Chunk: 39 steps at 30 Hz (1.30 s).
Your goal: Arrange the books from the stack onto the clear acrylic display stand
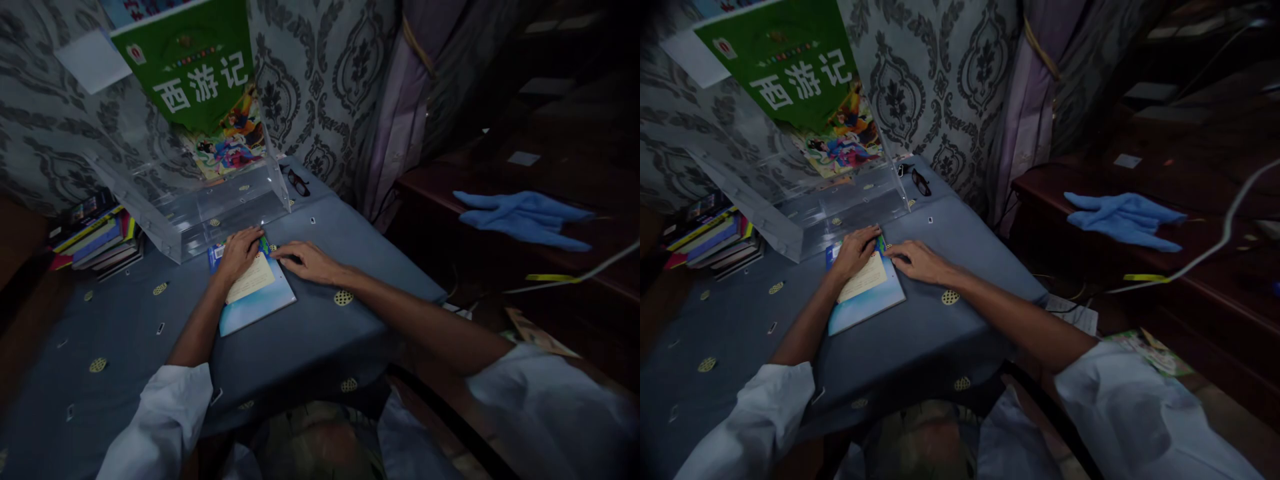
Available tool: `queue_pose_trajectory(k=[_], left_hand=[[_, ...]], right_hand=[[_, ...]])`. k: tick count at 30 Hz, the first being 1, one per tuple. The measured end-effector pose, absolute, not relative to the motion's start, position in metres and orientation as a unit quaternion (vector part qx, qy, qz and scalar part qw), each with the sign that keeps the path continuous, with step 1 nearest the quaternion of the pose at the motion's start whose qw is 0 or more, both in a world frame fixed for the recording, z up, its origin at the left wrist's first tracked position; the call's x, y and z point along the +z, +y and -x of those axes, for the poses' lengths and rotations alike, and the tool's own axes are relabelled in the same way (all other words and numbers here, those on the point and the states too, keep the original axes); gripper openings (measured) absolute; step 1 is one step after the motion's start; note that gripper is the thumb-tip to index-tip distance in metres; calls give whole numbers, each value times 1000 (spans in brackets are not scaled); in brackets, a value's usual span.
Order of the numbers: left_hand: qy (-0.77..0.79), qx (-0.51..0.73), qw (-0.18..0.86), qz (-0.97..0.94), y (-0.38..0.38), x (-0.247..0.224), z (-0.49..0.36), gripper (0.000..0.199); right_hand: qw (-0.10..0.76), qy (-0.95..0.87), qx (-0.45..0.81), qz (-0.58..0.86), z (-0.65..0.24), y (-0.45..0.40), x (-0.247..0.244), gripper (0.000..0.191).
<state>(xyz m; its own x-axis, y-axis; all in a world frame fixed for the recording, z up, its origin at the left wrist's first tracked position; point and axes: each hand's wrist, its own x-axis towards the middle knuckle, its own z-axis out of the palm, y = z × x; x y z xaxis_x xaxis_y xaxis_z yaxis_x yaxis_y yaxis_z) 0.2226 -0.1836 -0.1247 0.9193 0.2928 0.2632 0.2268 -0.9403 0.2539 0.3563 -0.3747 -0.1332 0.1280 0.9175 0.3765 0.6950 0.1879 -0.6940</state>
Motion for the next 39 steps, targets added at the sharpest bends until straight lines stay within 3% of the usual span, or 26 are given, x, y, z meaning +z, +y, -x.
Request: queue_pose_trajectory(k=[22,34,39], left_hand=[[111,126,72,-983,-195,-115,-220,39],[61,47,151,-986,-273,-103,-159,45],[44,74,121,-989,-285,-115,-144,50]], right_hand=[[407,-666,163,604,-341,-422,-127,29],[400,-685,145,591,-343,-421,-129,27],[408,-678,156,592,-342,-424,-127,29]])
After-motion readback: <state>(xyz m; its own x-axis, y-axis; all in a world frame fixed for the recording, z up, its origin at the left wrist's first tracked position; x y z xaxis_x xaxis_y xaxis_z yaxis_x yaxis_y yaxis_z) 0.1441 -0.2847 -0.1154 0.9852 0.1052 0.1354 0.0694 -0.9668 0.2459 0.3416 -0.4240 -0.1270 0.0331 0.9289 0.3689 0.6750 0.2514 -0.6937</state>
